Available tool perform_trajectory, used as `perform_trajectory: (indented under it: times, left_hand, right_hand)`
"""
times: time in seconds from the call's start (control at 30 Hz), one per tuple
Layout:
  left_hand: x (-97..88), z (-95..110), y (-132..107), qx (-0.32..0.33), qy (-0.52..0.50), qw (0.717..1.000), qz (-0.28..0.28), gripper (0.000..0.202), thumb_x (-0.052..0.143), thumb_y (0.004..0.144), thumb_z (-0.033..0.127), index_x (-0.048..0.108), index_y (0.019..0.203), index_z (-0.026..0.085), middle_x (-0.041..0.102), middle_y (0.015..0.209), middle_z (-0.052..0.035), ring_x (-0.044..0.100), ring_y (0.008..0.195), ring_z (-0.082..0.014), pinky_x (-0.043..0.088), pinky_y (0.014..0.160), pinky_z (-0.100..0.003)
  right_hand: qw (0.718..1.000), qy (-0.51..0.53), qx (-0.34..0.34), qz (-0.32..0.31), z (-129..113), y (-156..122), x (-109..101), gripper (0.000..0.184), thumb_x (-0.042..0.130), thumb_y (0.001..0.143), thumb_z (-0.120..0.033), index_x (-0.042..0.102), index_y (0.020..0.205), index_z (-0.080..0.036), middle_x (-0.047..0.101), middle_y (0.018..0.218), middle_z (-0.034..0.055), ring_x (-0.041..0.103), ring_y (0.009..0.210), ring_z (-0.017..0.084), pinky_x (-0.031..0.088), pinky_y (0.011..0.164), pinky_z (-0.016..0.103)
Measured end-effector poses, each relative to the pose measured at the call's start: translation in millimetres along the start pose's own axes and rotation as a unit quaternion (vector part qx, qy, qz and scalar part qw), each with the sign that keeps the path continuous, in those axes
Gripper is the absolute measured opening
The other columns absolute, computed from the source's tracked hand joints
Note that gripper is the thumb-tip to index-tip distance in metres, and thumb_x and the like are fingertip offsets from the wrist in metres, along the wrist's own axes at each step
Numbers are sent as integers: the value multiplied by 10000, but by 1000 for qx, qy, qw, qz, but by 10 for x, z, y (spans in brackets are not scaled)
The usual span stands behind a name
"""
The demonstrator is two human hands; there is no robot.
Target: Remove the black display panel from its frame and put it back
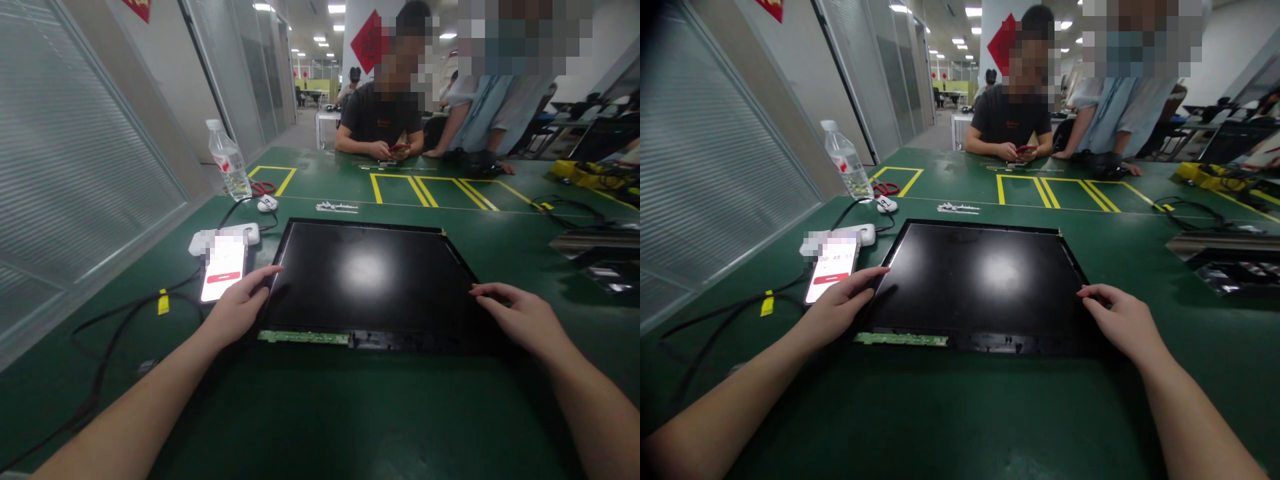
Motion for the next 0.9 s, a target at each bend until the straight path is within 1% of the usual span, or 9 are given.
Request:
perform_trajectory:
  times: [0.1, 0.2, 0.3, 0.37, 0.47, 0.57, 0.63, 0.77, 0.9]
  left_hand:
    - [4, -5, -45, -93, -152, 984, 29, 461, 744, 847, 253, 829, 1300, 233, 845, 1398, -117, 836, 1179, -359, 705, 951, -448]
    - [44, 33, -125, -180, -276, 942, 66, 421, 739, 823, 88, 805, 1215, 227, 854, 1367, -94, 865, 842, -232, 703, 663, -298]
    - [79, 110, -186, -221, -338, 910, 92, 422, 709, 802, -39, 780, 1137, 208, 842, 1390, -94, 820, 646, -174, 665, 509, -260]
    - [90, 145, -208, -235, -360, 897, 100, 407, 680, 827, -83, 777, 1100, 203, 843, 1382, -73, 812, 618, -153, 667, 500, -243]
    - [112, 151, -223, -252, -384, 883, 101, 392, 628, 897, -110, 765, 1115, 186, 886, 1159, -66, 808, 590, -148, 666, 510, -218]
    - [159, 111, -225, -276, -396, 872, 84, 414, 575, 986, -79, 731, 1272, 177, 858, 870, -46, 795, 537, -170, 654, 489, -221]
    - [187, 88, -216, -281, -401, 869, 70, 460, 543, 1034, -44, 685, 1408, 182, 827, 773, -30, 791, 513, -190, 648, 470, -236]
    - [221, 47, -196, -281, -406, 868, 49, 555, 539, 1058, -13, 611, 1563, 207, 827, 755, -29, 810, 528, -216, 655, 474, -256]
    - [233, 2, -187, -282, -399, 872, 35, 632, 651, 1008, -4, 601, 1593, 230, 875, 881, -54, 838, 577, -233, 677, 500, -271]
  right_hand:
    - [1000, 1, -6, -1, 34, 25, 21, 437, 621, 648, -621, 841, 853, -304, 869, 1130, 88, 623, 639, 243, 540, 743, 473]
    - [1000, 9, -15, 4, 60, 45, 32, 412, 635, 658, -608, 836, 846, -302, 867, 1112, 94, 688, 735, 278, 553, 775, 469]
    - [1000, 14, -26, 7, 76, 57, 43, 380, 642, 683, -585, 831, 848, -299, 864, 1096, 89, 686, 736, 273, 556, 767, 455]
    - [1000, 11, -28, 6, 83, 59, 49, 371, 643, 698, -574, 831, 857, -296, 863, 1097, 87, 663, 696, 258, 555, 752, 454]
    - [1000, 6, -22, 5, 82, 52, 45, 381, 637, 700, -573, 836, 866, -294, 861, 1115, 87, 651, 676, 249, 558, 756, 464]
    - [1000, 9, -16, 4, 58, 32, 32, 412, 628, 679, -596, 843, 860, -296, 864, 1121, 89, 662, 695, 259, 566, 785, 477]
    - [1000, 14, -11, 2, 42, 20, 28, 434, 622, 664, -615, 845, 853, -294, 865, 1123, 95, 683, 723, 274, 571, 803, 485]
    - [1000, 20, -7, 1, 22, 9, 26, 432, 611, 659, -622, 835, 834, -297, 865, 1124, 98, 717, 784, 300, 576, 836, 495]
    - [1000, 14, -12, 9, 37, 16, 26, 407, 627, 665, -600, 840, 837, -300, 869, 1108, 83, 707, 770, 292, 571, 809, 483]
Point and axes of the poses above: each hand's wrist, its own y-axis towards the middle knuckle, its own x-axis out of the palm, z = x × y, the point moved 8 cm from there along y, towards the middle knuckle
